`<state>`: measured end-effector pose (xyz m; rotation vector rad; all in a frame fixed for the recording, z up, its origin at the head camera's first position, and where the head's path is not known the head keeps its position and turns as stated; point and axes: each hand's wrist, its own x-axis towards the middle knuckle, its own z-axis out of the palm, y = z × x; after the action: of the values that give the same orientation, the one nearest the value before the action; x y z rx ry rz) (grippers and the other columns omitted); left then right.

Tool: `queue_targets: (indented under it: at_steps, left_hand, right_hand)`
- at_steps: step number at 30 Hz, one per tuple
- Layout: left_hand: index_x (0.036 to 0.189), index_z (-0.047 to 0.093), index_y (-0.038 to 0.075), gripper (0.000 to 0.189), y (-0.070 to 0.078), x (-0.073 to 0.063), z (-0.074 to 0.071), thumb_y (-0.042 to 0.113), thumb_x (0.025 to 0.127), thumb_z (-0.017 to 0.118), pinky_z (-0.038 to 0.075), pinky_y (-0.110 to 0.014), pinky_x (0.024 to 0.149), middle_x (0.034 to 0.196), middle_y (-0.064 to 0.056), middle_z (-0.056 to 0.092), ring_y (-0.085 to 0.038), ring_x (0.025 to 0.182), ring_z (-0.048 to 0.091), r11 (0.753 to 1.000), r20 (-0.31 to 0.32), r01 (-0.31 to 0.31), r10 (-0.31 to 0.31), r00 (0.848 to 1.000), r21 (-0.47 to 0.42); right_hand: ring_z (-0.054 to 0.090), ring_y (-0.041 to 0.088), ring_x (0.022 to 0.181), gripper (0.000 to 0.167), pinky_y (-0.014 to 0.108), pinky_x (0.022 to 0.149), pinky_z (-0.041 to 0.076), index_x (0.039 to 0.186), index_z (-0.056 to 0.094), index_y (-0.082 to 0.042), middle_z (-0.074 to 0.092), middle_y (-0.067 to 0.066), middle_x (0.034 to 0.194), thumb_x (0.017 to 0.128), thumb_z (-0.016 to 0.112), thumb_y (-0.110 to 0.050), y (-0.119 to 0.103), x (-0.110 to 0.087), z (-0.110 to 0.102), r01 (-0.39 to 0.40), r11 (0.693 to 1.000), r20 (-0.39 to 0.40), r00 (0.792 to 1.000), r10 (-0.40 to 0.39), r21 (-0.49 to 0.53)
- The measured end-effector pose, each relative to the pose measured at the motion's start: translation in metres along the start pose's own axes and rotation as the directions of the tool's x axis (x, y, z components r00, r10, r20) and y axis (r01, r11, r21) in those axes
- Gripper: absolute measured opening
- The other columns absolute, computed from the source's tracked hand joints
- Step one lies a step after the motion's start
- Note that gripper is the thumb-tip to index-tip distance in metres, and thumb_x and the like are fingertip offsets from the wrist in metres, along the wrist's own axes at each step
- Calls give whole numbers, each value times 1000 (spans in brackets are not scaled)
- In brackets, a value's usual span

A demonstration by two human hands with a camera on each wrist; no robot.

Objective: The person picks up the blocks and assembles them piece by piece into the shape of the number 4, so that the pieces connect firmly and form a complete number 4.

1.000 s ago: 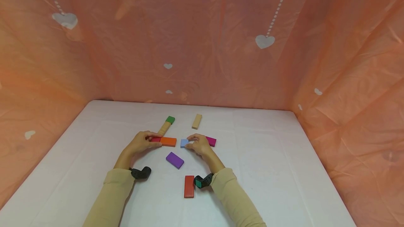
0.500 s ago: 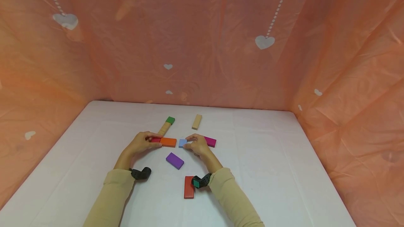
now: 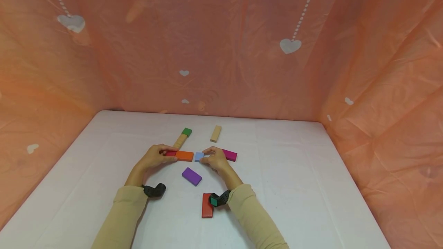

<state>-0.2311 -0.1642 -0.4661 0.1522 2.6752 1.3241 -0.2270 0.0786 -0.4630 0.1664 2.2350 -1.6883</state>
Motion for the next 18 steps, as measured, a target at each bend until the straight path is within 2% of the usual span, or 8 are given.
queue_targets:
  at_steps: [2,6,11,18]
  left_hand:
    - [112,72,6,35,0,0,0,19,80,78,33,-27,71,84,-6,49,-19,87,43,1000,0,2,-2,1000,-3]
    - [112,72,6,35,0,0,0,19,80,78,33,-27,71,86,-7,50,-20,87,43,1000,0,0,0,1000,-4]
    - [112,71,6,34,1,-1,-1,18,81,77,34,-27,72,90,-9,54,-20,88,44,1000,-2,-11,11,1000,8]
    - [112,71,5,34,1,-1,-1,17,81,77,34,-27,73,92,-10,55,-20,89,44,1000,1,-21,21,1000,5]
  right_hand:
    - [27,5,42,33,18,42,25,112,64,-2,62,0,82,80,73,-4,0,1,0,0,1000,4,1000,0,-1]
    - [28,6,43,34,19,42,26,112,64,-3,59,-4,77,80,73,-5,1,2,1,2,1000,7,1000,-2,-13]
    - [29,6,45,34,18,44,27,112,64,-1,65,6,95,79,73,-4,0,3,2,-1,1000,7,1000,1,-2]
    - [39,7,57,34,18,49,32,111,64,2,64,16,116,78,72,0,1,4,4,13,1000,12,1000,-13,16]
